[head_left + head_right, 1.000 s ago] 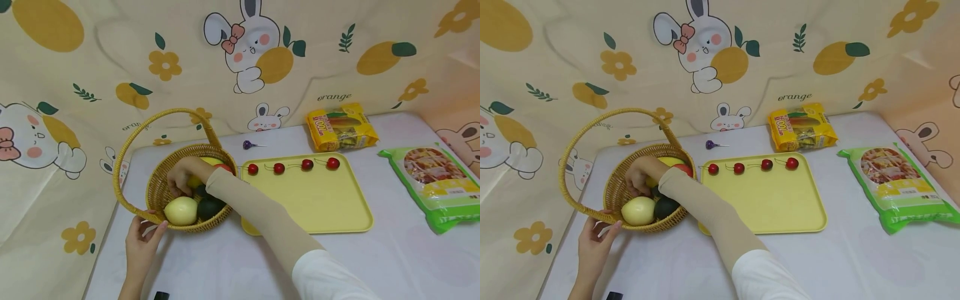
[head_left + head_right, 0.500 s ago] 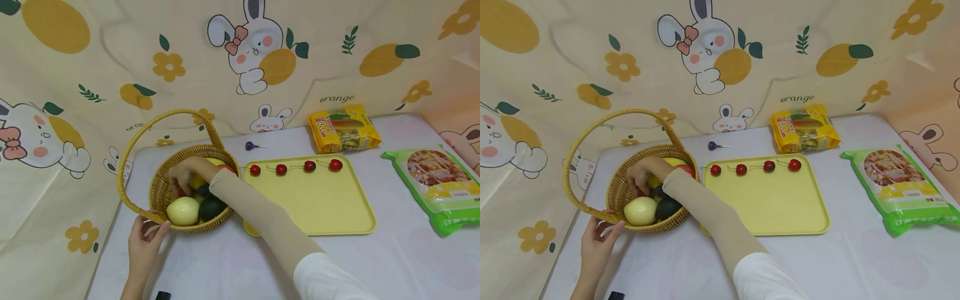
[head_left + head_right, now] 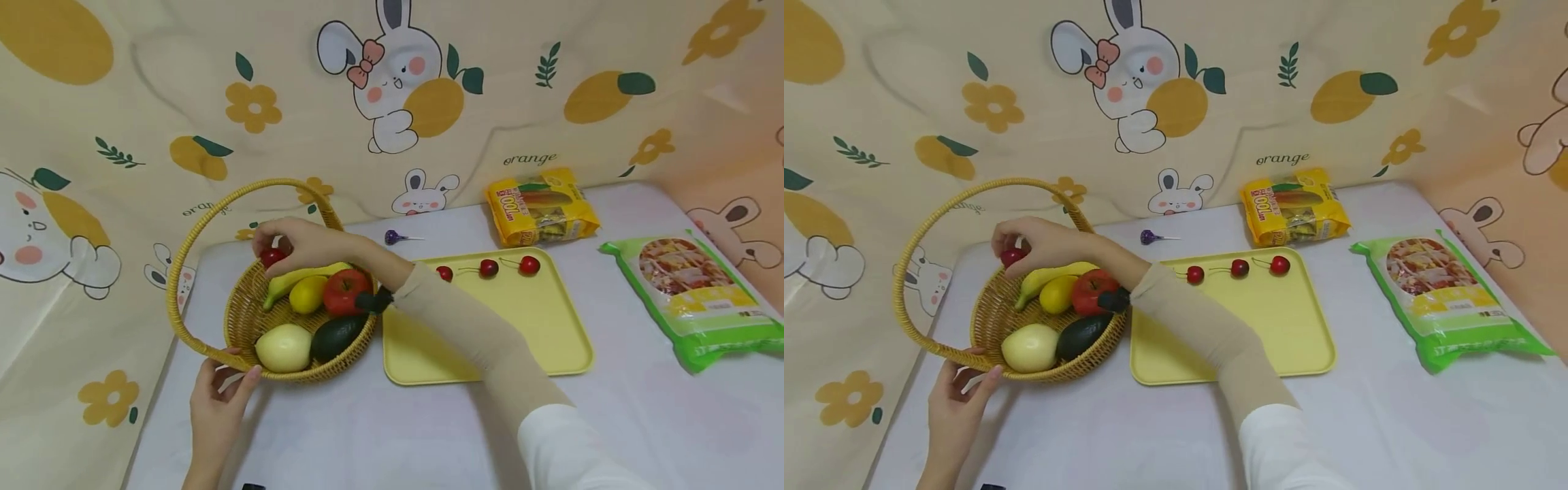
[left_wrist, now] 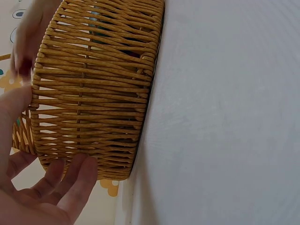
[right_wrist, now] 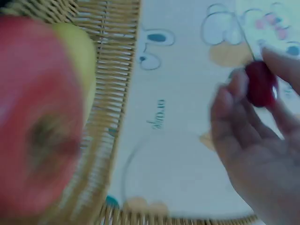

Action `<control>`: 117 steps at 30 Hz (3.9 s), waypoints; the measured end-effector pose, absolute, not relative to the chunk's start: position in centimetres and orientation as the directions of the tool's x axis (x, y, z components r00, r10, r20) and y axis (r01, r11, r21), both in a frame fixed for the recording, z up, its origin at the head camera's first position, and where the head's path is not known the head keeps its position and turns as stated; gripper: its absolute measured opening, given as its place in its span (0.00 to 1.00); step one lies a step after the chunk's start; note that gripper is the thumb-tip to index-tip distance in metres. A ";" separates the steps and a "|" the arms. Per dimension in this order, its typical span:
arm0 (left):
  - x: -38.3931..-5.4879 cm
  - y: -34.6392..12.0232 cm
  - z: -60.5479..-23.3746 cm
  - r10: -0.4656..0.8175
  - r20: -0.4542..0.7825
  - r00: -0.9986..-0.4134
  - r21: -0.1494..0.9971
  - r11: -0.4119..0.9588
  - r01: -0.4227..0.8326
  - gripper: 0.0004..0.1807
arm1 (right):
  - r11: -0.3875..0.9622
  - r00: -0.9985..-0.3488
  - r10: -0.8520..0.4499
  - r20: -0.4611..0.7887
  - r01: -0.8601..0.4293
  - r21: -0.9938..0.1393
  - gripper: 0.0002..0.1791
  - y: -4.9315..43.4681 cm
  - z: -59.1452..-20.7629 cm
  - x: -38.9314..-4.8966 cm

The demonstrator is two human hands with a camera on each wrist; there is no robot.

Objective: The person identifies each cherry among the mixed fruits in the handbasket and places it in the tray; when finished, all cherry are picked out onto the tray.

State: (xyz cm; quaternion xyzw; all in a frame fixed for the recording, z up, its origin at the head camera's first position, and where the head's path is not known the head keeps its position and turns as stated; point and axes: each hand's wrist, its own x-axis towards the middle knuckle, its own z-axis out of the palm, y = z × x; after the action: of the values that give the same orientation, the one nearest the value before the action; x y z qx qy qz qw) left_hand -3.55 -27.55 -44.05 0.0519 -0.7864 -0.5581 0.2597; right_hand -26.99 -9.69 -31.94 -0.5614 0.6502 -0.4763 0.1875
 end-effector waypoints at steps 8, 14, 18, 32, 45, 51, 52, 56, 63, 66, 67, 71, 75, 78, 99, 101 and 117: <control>-3.4 -27.7 -43.6 -0.378 0.344 -0.859 0.900 0.392 0.188 0.23 | -0.179 -0.575 -0.681 0.454 -0.471 -0.864 0.12 0.3 -34.4 -25.6; -3.5 -27.6 -43.6 -0.387 0.330 -0.861 0.905 0.388 0.172 0.23 | 0.047 -0.785 -0.514 0.345 -0.428 -0.903 0.12 5.5 -37.7 -24.4; -3.5 -27.5 -43.7 -0.392 0.320 -0.863 0.914 0.366 0.174 0.23 | 0.265 -0.849 -0.467 0.247 -0.401 -0.877 0.12 7.4 -39.6 -24.1; -3.5 -27.3 -43.7 -0.401 0.297 -0.867 0.929 0.333 0.164 0.23 | 0.478 -0.708 -0.706 -0.030 -0.444 -0.758 0.10 7.5 -41.8 -23.0; -3.5 -27.4 -43.8 -0.383 0.314 -0.869 0.915 0.365 0.170 0.23 | 0.424 -0.647 -0.762 -0.015 -0.482 -0.767 0.12 7.0 -42.2 -22.0; -3.5 -27.4 -43.7 -0.389 0.303 -0.870 0.919 0.361 0.159 0.23 | 0.421 -0.635 -0.772 -0.020 -0.488 -0.765 0.12 7.0 -42.4 -22.0; -3.5 -27.4 -43.7 -0.388 0.302 -0.870 0.920 0.359 0.159 0.23 | 0.421 -0.632 -0.774 -0.020 -0.491 -0.763 0.12 7.0 -42.5 -22.0; -3.5 -27.3 -43.7 -0.386 0.305 -0.871 0.920 0.357 0.164 0.23 | 0.417 -0.628 -0.778 -0.017 -0.496 -0.761 0.14 7.1 -42.7 -22.1; -3.5 -27.2 -43.5 -0.388 0.306 -0.869 0.916 0.369 0.158 0.23 | 0.420 -0.639 -0.769 -0.015 -0.488 -0.765 0.14 7.2 -42.3 -21.9; -3.5 -27.2 -43.5 -0.391 0.303 -0.869 0.917 0.368 0.154 0.23 | 0.423 -0.647 -0.763 -0.013 -0.484 -0.766 0.14 7.3 -42.1 -21.9; -3.5 -27.2 -43.5 -0.391 0.304 -0.869 0.916 0.370 0.154 0.23 | 0.426 -0.649 -0.761 -0.012 -0.484 -0.765 0.15 7.3 -42.0 -21.9; -3.5 -27.3 -43.6 -0.387 0.309 -0.869 0.914 0.374 0.159 0.23 | 0.452 -0.662 -0.750 -0.005 -0.505 -0.735 0.15 7.5 -41.6 -21.9; -3.4 -27.1 -43.7 -0.398 0.304 -0.866 0.921 0.357 0.160 0.23 | 0.461 -0.678 -0.733 0.062 -0.562 -0.686 0.15 7.3 -40.4 -22.2; -3.3 -27.0 -43.6 -0.415 0.289 -0.863 0.930 0.336 0.151 0.23 | 0.394 -0.650 -0.740 0.174 -0.628 -0.672 0.12 6.1 -38.3 -22.6; -3.5 -27.5 -43.9 -0.384 0.329 -0.863 0.929 0.297 0.221 0.22 | 0.453 -0.050 -0.881 -0.471 -0.378 -0.807 0.17 -19.6 -33.9 -25.7; -3.6 -27.4 -44.1 -0.379 0.328 -0.865 0.930 0.292 0.225 0.22 | 0.457 -0.025 -0.878 -0.479 -0.344 -0.820 0.17 -19.6 -35.2 -26.0; -3.5 -27.6 -43.9 -0.386 0.313 -0.868 0.929 0.316 0.194 0.23 | 0.511 0.078 -0.843 -0.532 -0.193 -0.838 0.13 -20.0 -37.5 -25.8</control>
State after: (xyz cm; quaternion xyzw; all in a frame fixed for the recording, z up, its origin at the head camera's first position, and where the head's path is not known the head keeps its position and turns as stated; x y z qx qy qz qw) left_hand -3.54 -27.62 -43.88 0.0623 -0.7719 -0.5814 0.2493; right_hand -25.76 -19.98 -37.53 -0.4152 0.6237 -0.2685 0.6054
